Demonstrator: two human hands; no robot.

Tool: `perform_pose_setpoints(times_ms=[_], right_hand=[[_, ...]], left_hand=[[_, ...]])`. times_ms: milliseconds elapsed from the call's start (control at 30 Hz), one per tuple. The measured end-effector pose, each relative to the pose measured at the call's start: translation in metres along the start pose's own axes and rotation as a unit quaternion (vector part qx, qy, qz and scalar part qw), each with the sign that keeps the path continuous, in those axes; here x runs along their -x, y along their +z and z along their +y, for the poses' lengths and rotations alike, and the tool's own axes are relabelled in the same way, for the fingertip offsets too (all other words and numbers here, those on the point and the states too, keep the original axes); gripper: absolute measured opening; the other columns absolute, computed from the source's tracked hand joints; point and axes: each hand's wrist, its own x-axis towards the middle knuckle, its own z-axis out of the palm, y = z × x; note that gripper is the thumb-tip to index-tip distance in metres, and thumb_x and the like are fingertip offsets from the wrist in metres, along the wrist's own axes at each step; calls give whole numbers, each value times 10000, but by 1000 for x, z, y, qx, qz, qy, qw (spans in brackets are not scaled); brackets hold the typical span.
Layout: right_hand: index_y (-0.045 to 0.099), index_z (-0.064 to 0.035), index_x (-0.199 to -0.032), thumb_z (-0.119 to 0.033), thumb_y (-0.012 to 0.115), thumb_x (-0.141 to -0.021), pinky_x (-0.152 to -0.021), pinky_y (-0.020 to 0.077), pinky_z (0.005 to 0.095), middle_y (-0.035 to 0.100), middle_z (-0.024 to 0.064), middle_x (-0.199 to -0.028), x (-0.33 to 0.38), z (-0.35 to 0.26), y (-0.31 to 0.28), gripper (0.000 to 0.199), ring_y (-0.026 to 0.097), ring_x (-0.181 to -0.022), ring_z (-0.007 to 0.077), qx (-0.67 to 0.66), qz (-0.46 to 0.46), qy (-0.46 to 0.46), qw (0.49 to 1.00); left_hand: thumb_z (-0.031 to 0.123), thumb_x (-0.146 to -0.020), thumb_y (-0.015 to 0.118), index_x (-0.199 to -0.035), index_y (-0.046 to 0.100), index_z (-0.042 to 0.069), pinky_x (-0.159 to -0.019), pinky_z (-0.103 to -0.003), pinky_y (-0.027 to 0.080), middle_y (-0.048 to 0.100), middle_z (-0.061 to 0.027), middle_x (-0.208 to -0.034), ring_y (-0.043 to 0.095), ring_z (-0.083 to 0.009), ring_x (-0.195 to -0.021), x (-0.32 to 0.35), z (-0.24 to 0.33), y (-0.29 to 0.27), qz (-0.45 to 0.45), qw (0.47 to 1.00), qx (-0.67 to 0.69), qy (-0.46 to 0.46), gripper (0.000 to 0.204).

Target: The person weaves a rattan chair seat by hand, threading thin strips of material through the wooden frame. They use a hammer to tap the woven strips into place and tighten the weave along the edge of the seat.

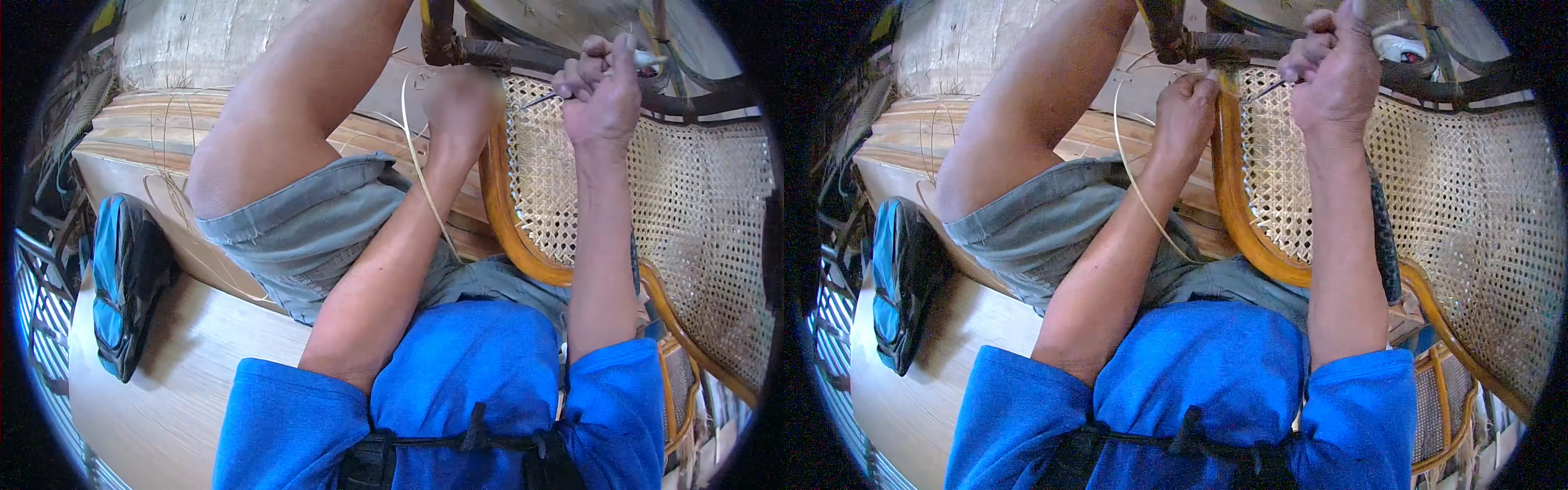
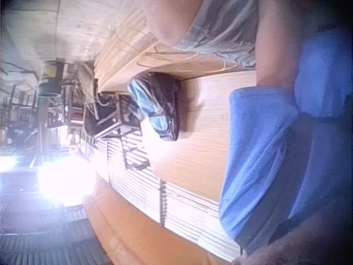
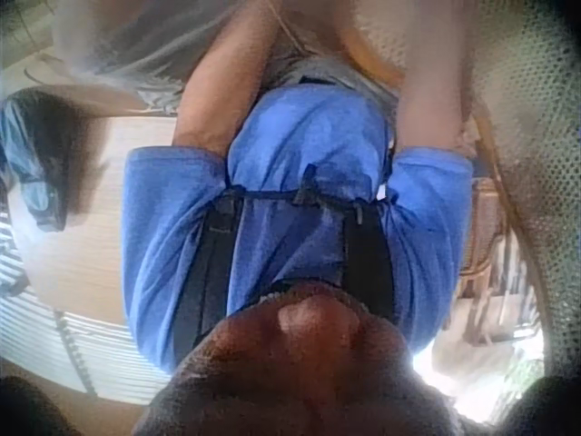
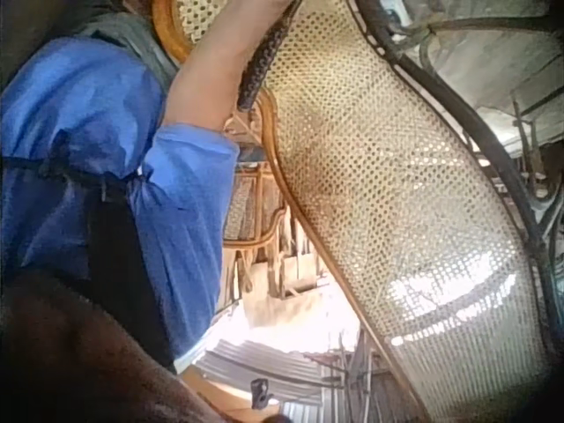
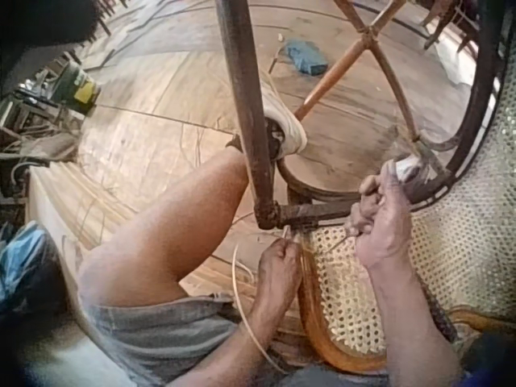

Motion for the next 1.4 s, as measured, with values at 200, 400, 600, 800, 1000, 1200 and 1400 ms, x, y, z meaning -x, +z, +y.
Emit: perform_pose_setpoints(times_ms=[200,400,600,800,1000,1200,1400], right_hand=[[493,-25,-791,-547,484,-883,-405,244,253,184,-57,-483,-4,17,9,530,229,-401,88,55,-9,-1,998],[487,-13,-794,-541,486,-884,-393,240,260,174,-60,-476,-7,23,9,535,218,-391,89,67,-8,-1,998],[492,-8,-788,-521,481,-895,-386,244,258,181,-59,-477,-7,28,10,525,220,-392,86,75,-12,-18,997],[497,-8,-789,-523,488,-893,-386,239,252,202,-53,-490,-5,33,9,526,226,-395,86,72,-6,-26,997],[475,-44,-796,-516,456,-909,-403,240,280,211,-44,-504,-7,31,-3,486,232,-419,100,6,75,7,997],[432,-88,-769,-503,398,-932,-440,236,295,211,-27,-515,-12,41,-33,447,240,-450,123,-99,185,36,977],[454,-90,-773,-498,384,-937,-462,253,300,238,-28,-516,-16,27,-34,445,259,-451,123,-176,149,30,973]], left_hand=[[261,-876,519,-789,586,-75,-583,-315,414,533,-81,-634,455,-160,-586,2,5,0,-5,1000,24,-1,353],[250,-882,520,-789,590,-71,-559,-306,409,543,-75,-641,457,-143,-585,3,4,-1,-3,1000,26,5,341],[241,-881,526,-790,596,-62,-535,-304,398,541,-63,-632,448,-126,-577,0,3,1,-2,1000,15,-1,323],[228,-888,524,-789,601,-61,-532,-312,395,533,-65,-612,440,-127,-571,0,-1,2,6,1000,5,14,315],[229,-891,517,-795,600,-63,-551,-307,401,532,-77,-631,443,-128,-584,-2,-3,3,5,999,-5,31,318],[241,-888,504,-797,582,-72,-595,-332,414,541,-111,-655,496,-199,-626,-2,-1,4,-5,999,41,-9,336],[252,-902,502,-832,593,-58,-553,-281,398,536,-34,-660,459,-123,-605,3,5,0,-4,1000,27,-13,330]])
